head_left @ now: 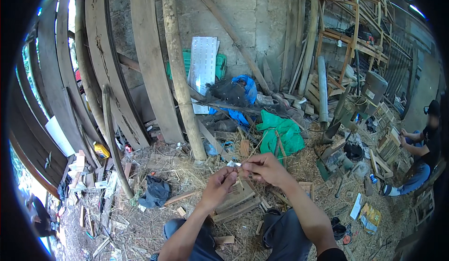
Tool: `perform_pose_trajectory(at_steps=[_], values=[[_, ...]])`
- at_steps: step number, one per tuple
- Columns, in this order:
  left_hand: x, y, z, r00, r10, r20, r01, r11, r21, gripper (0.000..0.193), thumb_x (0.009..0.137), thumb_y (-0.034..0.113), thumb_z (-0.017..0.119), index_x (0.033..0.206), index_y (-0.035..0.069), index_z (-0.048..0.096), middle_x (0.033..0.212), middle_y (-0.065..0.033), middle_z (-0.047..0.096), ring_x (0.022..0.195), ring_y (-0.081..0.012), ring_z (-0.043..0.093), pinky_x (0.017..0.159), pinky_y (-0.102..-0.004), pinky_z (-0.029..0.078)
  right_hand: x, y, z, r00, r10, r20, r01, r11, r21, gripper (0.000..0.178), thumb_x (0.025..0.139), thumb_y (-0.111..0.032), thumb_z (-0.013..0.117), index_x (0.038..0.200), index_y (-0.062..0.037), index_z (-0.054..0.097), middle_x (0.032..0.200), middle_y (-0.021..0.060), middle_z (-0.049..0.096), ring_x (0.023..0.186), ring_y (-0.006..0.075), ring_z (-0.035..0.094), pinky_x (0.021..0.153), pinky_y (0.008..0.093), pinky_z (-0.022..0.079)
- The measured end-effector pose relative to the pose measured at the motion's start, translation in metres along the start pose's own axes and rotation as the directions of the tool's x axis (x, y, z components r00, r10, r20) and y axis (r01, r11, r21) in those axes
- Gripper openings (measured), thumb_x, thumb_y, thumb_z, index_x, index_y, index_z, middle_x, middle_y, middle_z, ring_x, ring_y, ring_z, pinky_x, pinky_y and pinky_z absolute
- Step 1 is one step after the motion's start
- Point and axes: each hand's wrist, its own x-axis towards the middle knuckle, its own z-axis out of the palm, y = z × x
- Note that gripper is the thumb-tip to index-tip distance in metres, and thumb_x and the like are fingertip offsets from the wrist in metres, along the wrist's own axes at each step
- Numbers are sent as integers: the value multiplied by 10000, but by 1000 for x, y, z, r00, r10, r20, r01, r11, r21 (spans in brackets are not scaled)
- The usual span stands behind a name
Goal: The person assembles a small wooden structure by inserting thin wooden rods into a frame and tying them with string. They then use a knife to carve and trim small wooden pieces for the assembly.
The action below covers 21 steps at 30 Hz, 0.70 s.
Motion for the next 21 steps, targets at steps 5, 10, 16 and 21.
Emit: perform_pose_trajectory(at_steps=[5,10,16,21], values=[[9,3,9,1000,18,-1,-18,998,55,175,975,194,490,1027,30,522,693,54,392,575,-24,318,500,-189,254,5,5,-9,996,-31,-79,31,999,7,172,905,-114,606,916,50,655,703,37,618,483,45,418,435,200,320],[9,0,6,998,44,-36,-40,994,102,159,974,186,486,1011,37,529,689,58,395,566,-20,320,489,-187,256,8,5,-4,991,-52,-122,47,998,-40,155,899,-101,610,929,42,661,714,39,626,495,41,422,437,195,322],[0,-7,-2,988,147,-54,-128,957,260,213,963,205,505,1004,3,560,698,40,467,601,-39,391,543,-223,340,16,15,-37,886,-204,-417,148,975,-163,187,930,-156,574,964,15,643,752,16,607,484,31,391,430,177,289],[5,-3,-5,984,154,-86,-132,967,216,212,961,206,514,1000,2,556,679,38,460,603,-40,390,546,-219,339,3,7,-46,889,-90,-448,227,938,261,258,920,-174,588,1098,12,605,763,6,583,487,19,354,413,182,251]])
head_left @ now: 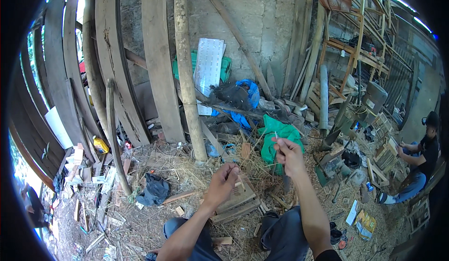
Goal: The person assembles a small wooden structure by inserting thin wooden rods into a frame and tying them with string. They then use a knife to carve and trim small wooden pieces for the assembly.
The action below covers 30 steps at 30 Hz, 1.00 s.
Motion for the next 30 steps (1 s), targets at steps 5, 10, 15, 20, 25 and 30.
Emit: perform_pose_trajectory(at_steps=[5,10,15,20,25,30], values=[[-4,4,-3,1000,-30,-6,29,992,-119,173,985,204,477,991,36,517,684,55,398,583,-26,343,514,-186,305,-24,21,55,969,81,233,-45,986,-158,237,918,-168,592,1053,25,622,727,13,578,495,24,378,418,186,261],[-3,2,-3,999,-38,33,41,993,-107,163,990,190,463,991,39,522,673,59,376,572,-29,323,502,-194,285,-14,18,51,929,111,354,-57,985,-161,179,906,-136,608,920,36,655,736,29,613,498,41,401,429,197,288],[0,7,2,995,-92,48,97,990,-107,160,989,187,462,981,45,533,661,62,362,559,-29,302,491,-204,259,-11,14,47,945,151,290,-92,974,-207,173,905,-140,611,928,26,657,724,16,609,499,40,403,434,200,295],[2,-2,3,989,-143,42,149,960,-238,159,985,200,471,965,55,536,654,66,349,557,-29,291,489,-203,244,-14,24,51,948,89,305,-2,962,-275,165,907,-135,606,937,18,659,723,9,605,505,32,402,436,198,294],[-3,9,2,984,-148,104,175,926,-334,160,984,206,473,936,63,526,648,72,331,554,-31,270,488,-207,224,-6,9,41,992,-16,122,35,986,-161,158,926,-125,567,929,3,659,700,-10,576,518,26,401,438,195,284],[-2,4,4,978,-183,98,205,926,-317,167,985,215,475,926,67,521,644,75,319,554,-31,256,487,-208,209,-24,17,48,928,153,339,-62,962,-265,186,925,-148,573,863,11,646,684,-11,566,505,24,398,431,202,288]])
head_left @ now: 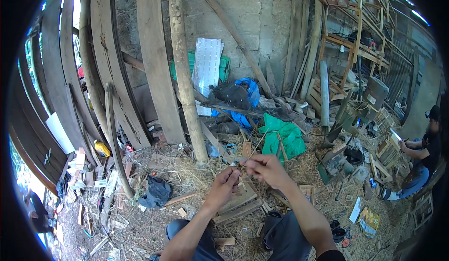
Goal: The person assembles a small wooden structure by inserting thin wooden rods into a frame and tying them with string. They then use a knife to carve and trim small wooden pieces for the assembly.
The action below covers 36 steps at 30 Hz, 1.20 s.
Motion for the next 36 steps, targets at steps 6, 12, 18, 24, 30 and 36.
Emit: perform_pose_trajectory(at_steps=[6,12,18,24,30,36], values=[[2,-4,0,999,52,-10,-49,987,152,195,993,241,460,960,62,531,659,74,351,569,-29,302,495,-204,268,5,-2,-2,995,-48,-86,42,997,-72,175,923,-146,577,915,5,664,684,-14,580,503,29,410,437,201,301],[0,2,3,997,73,-21,-68,981,183,202,993,247,459,953,61,524,650,74,350,556,-26,302,491,-203,277,8,0,-7,989,-90,-119,85,996,-41,182,927,-154,575,969,10,643,686,3,566,488,35,392,422,197,276],[2,-3,2,997,81,-8,-78,983,163,201,990,225,464,920,44,517,634,66,343,539,-23,283,475,-199,239,4,-2,-5,1000,4,-17,-4,1000,7,161,918,-115,572,961,14,657,692,-1,566,514,33,406,437,191,296],[4,-15,-5,987,160,-13,-146,923,355,192,990,209,455,951,41,538,652,53,398,581,-38,343,520,-224,301,8,12,-3,999,13,-31,-15,998,-62,190,931,-152,560,995,3,649,699,-11,570,494,27,402,414,191,293],[-2,-5,-2,990,140,-23,-126,941,313,199,985,198,461,967,19,547,669,40,419,605,-43,355,545,-227,315,7,-2,-17,976,-41,-216,42,999,0,157,930,-103,531,960,10,637,695,-15,544,489,30,397,413,197,291],[-3,3,-1,993,107,-45,-87,940,330,209,981,202,468,970,12,553,671,26,433,623,-54,371,559,-238,329,7,7,-3,994,14,-109,-36,978,-205,196,944,-145,541,1001,6,652,696,-27,542,489,35,379,421,193,286]])
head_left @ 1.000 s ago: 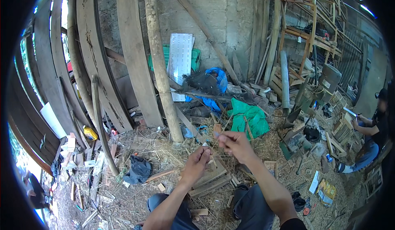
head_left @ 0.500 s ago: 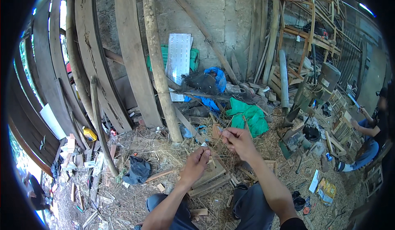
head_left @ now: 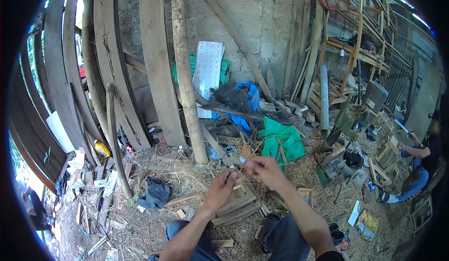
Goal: The person assembles a small wooden structure by inserting thin wooden rods into a frame and tying them with string. They then use a knife to carve and trim small wooden pieces for the assembly.
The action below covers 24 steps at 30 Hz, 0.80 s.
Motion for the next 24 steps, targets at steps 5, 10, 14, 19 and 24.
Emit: perform_pose_trajectory(at_steps=[5,10,14,19,24], values=[[-3,-7,-2,997,76,-16,-74,991,109,194,976,180,470,975,6,557,659,23,432,606,-57,368,550,-240,331,6,-12,-29,986,-22,-164,66,961,267,204,942,-142,542,1014,16,647,686,-25,533,479,40,376,413,202,282],[-1,-7,-4,994,113,-5,-112,988,108,182,980,185,461,922,31,539,630,54,386,540,-34,340,488,-215,294,3,-6,-14,999,9,-50,4,965,264,191,936,-174,560,937,3,632,684,-15,521,480,39,370,412,204,264],[-4,-2,-1,984,180,0,-176,961,215,187,974,173,467,904,16,540,643,41,416,571,-35,363,511,-223,309,4,-8,-37,989,0,-151,55,931,360,206,929,-198,577,949,0,632,664,-29,496,473,37,352,414,197,252],[-3,-7,-3,986,167,1,-163,959,233,182,968,168,485,908,4,537,655,24,440,612,-46,383,542,-234,329,1,-13,-27,986,-36,-161,90,935,343,219,923,-197,583,970,12,632,673,-23,507,479,34,357,412,191,249],[-3,4,-1,986,155,-55,-132,945,298,181,964,170,496,924,-2,536,655,2,451,619,-61,397,554,-249,346,-3,-5,-11,1000,5,0,-5,965,261,201,919,-169,581,969,18,637,709,-7,555,489,35,384,408,192,267]])
